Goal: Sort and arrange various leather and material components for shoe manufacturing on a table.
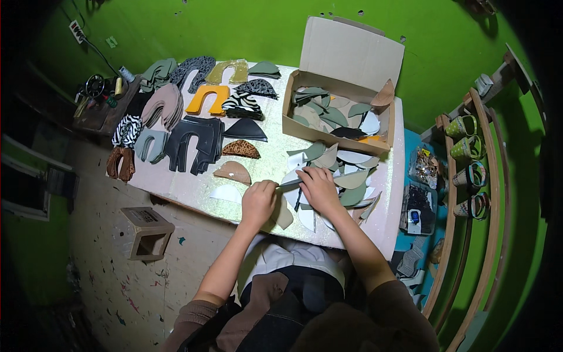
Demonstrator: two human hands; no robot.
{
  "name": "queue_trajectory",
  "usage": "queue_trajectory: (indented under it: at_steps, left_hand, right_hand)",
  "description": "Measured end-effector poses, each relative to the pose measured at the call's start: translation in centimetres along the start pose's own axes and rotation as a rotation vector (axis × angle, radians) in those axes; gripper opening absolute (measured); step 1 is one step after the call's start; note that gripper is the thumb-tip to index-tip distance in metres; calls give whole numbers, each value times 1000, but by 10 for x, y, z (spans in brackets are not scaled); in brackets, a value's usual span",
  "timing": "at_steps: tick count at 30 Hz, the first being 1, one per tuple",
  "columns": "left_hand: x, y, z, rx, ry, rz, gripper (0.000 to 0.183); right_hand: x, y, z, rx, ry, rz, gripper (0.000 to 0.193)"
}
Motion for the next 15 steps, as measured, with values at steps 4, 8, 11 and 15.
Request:
queue_trajectory:
  at_steps: [4, 8, 11, 15]
  left_hand:
    - [-3, 9, -12, -4, 28, 51, 17]
    - [10, 16, -35, 21, -22, 60, 20]
    - [33, 19, -64, 37, -58, 35, 22]
    - [70, 26, -95, 91, -162, 65, 22]
  right_hand:
    - [5, -13, 0, 102, -4, -26, 26]
    - [25, -9, -12, 207, 100, 88, 24]
    - [48, -21, -10, 274, 114, 54, 26]
    - [92, -34, -13, 283, 131, 99, 26]
Point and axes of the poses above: each hand's wrist, its own x-axis towards the middle knuckle, its own y-axis out of the back of the hand, z = x × y, the point moved 4 cm from there along x, towards the middle knuckle, and after that the axes turned 5 degrees about z, right-handed, at the moved point
